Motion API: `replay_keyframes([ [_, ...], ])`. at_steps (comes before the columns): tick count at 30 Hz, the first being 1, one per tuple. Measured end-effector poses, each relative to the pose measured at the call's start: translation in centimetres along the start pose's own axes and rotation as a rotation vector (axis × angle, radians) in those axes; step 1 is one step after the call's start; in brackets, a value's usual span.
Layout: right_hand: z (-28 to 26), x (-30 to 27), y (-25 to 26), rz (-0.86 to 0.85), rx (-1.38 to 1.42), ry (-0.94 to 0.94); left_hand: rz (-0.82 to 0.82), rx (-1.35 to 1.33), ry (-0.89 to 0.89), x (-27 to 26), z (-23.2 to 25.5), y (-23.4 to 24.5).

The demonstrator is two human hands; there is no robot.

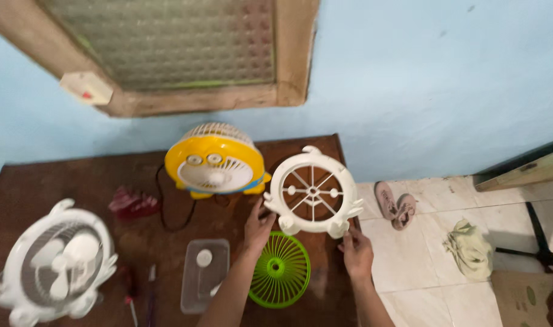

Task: The person uses a red-handled screwdriver to remove screws from the back of a white mini fan. They then detach the rear grille and set it aside, leaving the fan blades exposed.

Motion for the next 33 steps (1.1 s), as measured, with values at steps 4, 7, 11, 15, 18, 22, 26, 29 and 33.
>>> replay_keyframes([
  [4, -1.3, -4.1, -0.1, 0.147, -0.199, 0.356, 0.027, 0.153, -0.097, -6.5, 1.7, 4.2],
  [7, -2.6, -7.9, -2.6, 0.034, -0.229, 0.345, 0.068, 0.03, 0.082, -11.9, 1.8, 8.2],
  [11, -3.6, -13.1, -7.9, -0.232, -0.25, 0.442, 0.13, -0.14, 0.076, -17.7, 0.0, 13.6],
  [15, -3.0, -18.4, -14.2, -0.456, -0.313, 0.535, 0.224, -0.206, 0.052, -21.6, -2.6, 19.4],
  [18, -1.9, -22.6, -18.6, -0.617, -0.302, 0.533, 0.254, -0.19, 0.112, -24.4, -4.7, 24.4],
  [22, -1.1, -28.3, -24.8, -0.655, -0.413, 0.604, 0.27, -0.345, 0.06, -27.1, -6.4, 31.1],
  [26, 0.1, -33.6, -31.2, -0.729, -0.536, 0.594, 0.286, -0.354, 0.168, -29.4, -8.6, 37.9],
  [29, 0.8, -35.9, -36.8, -0.725, -0.569, 0.609, 0.304, -0.46, 0.185, -29.6, -10.0, 42.9],
  [33, 1.3, -37.3, -42.5, -0.627, -0.548, 0.607, 0.32, -0.493, 0.21, -30.5, -11.1, 47.2],
])
Point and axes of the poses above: each hand's wrist, its own x-axis towards the middle knuckle, its own y-axis out of the back of the hand, z = x × y, the point moved 3 cm from there along x, towards the middle knuckle
